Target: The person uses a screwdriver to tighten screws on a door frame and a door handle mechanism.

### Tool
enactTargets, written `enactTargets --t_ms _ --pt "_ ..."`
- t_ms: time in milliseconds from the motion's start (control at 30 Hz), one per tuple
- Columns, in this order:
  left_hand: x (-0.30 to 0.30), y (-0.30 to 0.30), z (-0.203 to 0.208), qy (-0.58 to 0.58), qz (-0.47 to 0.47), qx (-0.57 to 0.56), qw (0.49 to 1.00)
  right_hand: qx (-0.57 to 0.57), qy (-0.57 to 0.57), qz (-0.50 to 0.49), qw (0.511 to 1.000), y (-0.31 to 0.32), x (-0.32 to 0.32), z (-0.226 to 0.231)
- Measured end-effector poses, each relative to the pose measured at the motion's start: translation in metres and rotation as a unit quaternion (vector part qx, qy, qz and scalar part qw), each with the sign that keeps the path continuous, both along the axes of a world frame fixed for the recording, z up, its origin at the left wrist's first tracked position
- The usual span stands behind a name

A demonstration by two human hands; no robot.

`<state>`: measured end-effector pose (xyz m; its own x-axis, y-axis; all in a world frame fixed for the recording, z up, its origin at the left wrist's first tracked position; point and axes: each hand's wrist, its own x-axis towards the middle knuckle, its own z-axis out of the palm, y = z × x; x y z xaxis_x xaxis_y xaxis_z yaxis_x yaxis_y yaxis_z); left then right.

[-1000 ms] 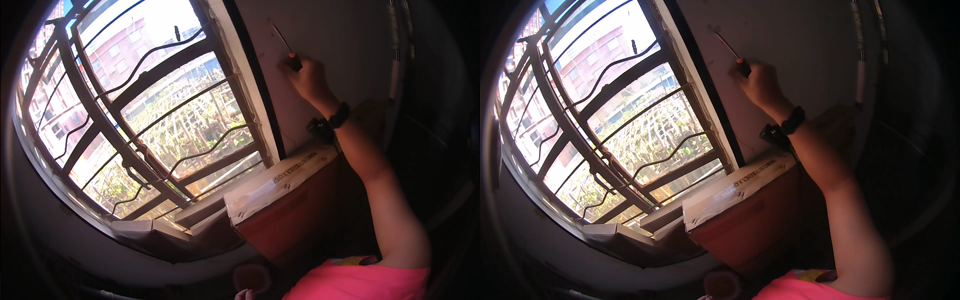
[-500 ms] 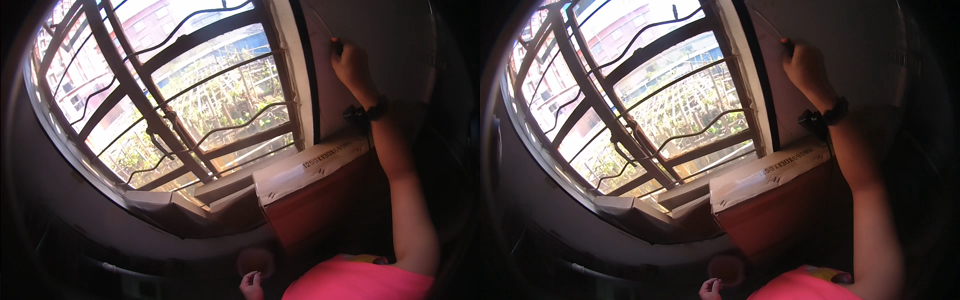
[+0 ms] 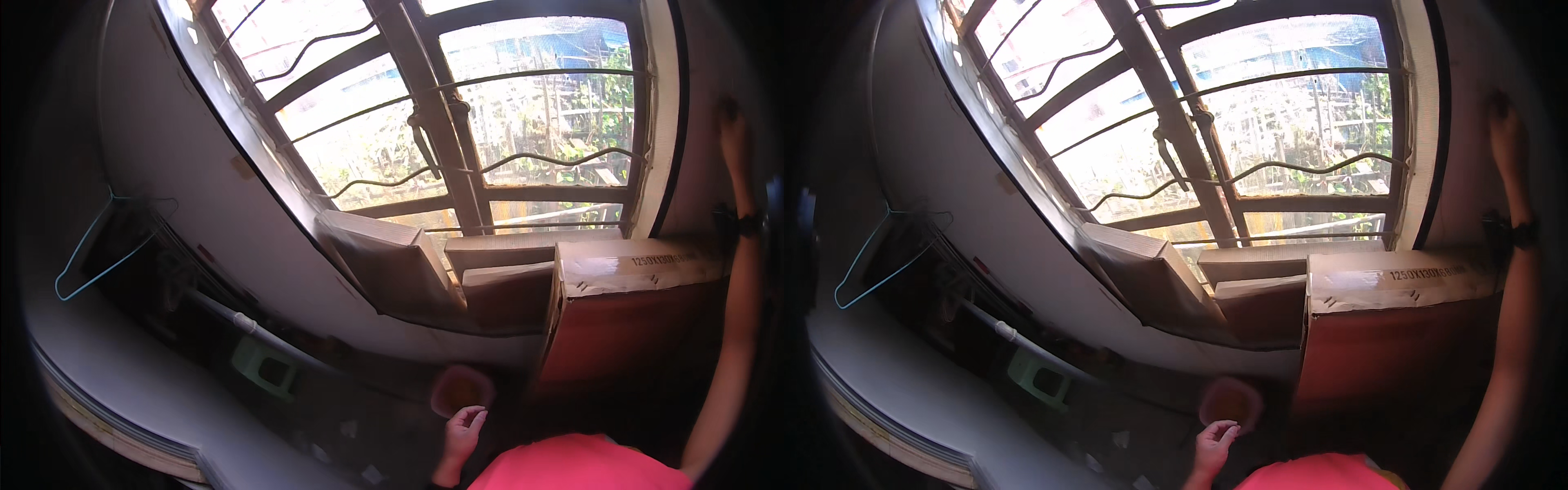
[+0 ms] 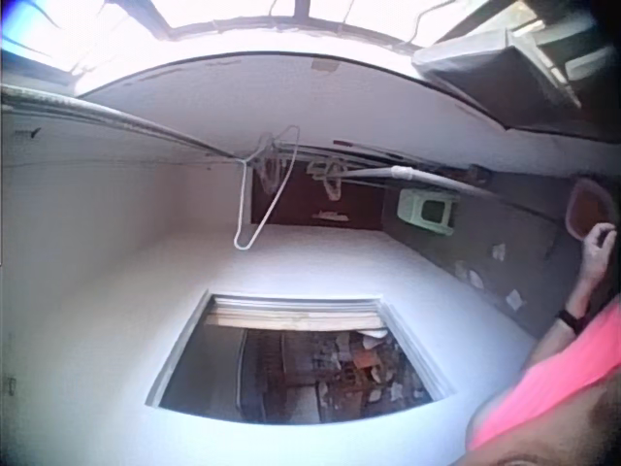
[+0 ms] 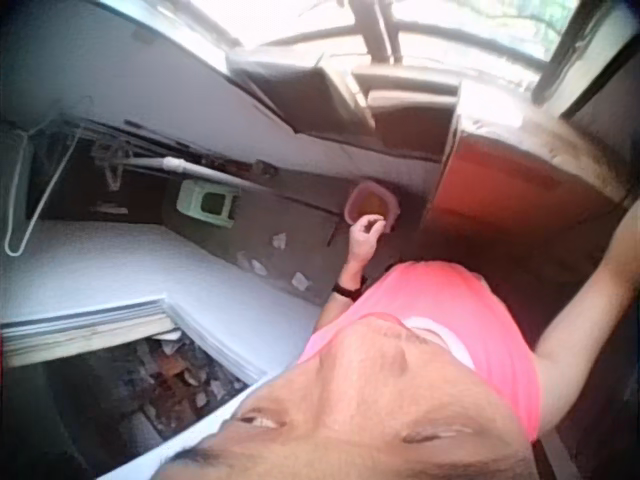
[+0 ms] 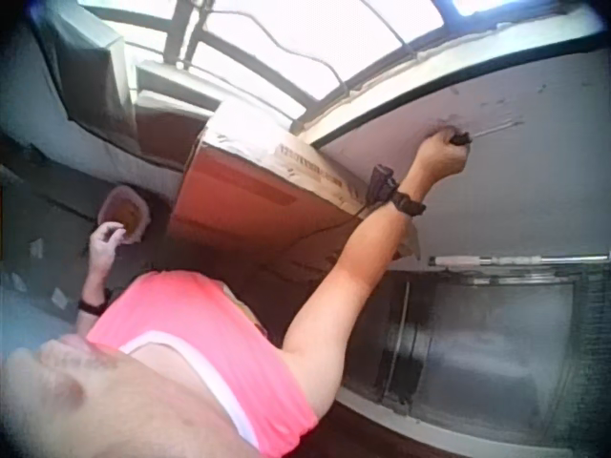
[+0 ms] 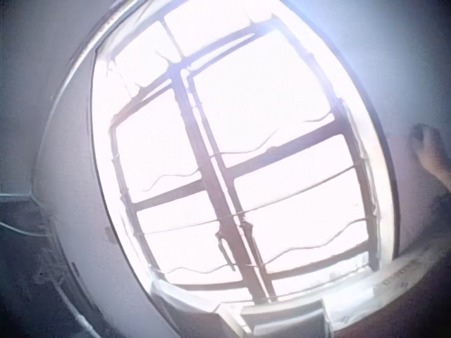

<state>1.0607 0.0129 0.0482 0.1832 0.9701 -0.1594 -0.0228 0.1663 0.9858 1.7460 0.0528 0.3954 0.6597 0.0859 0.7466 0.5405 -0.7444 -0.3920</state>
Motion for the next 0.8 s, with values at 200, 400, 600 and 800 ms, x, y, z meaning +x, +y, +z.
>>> enactTargets --t_ms 200,400,600,800 --pt "0.017 0.011 0.011 -0.02 -0.034 0.028 0.999 0.213 -0.058 0.258 0.94 -0.067 -0.044 0.009" --pt "0.001 0.001 0.018 0.044 0.007 0.032 0.998 0.335 -0.028 0.384 0.86 -0.026 -0.144 0.026" --pt "0.018 0.009 0.03 0.044 -0.045 0.034 0.997 0.222 -0.042 0.355 0.907 -0.049 -0.143 0.024" --pt "0.009 0.011 0.016 0.036 -0.041 0.027 0.998 0.203 -0.048 0.359 0.91 -0.043 -0.149 0.025"
